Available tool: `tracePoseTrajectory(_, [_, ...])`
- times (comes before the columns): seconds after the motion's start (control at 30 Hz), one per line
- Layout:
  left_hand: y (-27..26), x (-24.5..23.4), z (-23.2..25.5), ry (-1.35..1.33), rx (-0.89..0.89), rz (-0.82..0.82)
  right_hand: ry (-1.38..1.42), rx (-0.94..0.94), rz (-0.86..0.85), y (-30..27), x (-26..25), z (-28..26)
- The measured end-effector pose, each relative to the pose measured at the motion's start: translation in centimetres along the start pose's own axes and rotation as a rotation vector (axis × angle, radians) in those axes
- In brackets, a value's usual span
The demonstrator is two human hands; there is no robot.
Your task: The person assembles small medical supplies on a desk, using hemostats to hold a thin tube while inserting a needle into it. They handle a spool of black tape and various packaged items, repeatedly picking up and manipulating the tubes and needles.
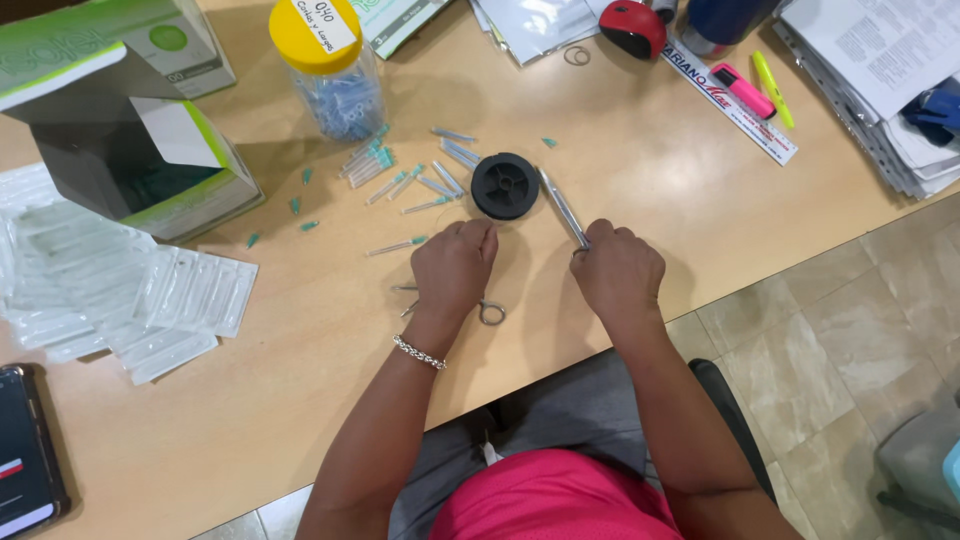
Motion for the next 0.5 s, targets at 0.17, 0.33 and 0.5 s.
tracePoseTrajectory(0.17, [0.1, -0.2, -0.2, -0.032, -0.056, -0.055, 0.072, 0.022, 0.0, -1.3, -2.4, -0.3])
tracePoseTrajectory(0.33, [0.5, -0.4, -0.3, -0.112, -0.124, -0.121, 0.886, -0.111, -0.249, -3.3, -2.4, 0.0])
tracePoseTrajectory(0.5, [0.8, -0.7, -0.3, -0.163, -0.169, -0.118, 1.521, -0.203, -0.651, -3.2, 5.4, 1.6])
Point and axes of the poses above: each hand's wrist, its own y-axis towards the middle knuckle, its own x-axis out of the palm, z = x × y, the point moved 3 cm from there along y, towards the middle knuckle, and after that the axes turned 1 degree about -z, right-handed, at the moved point
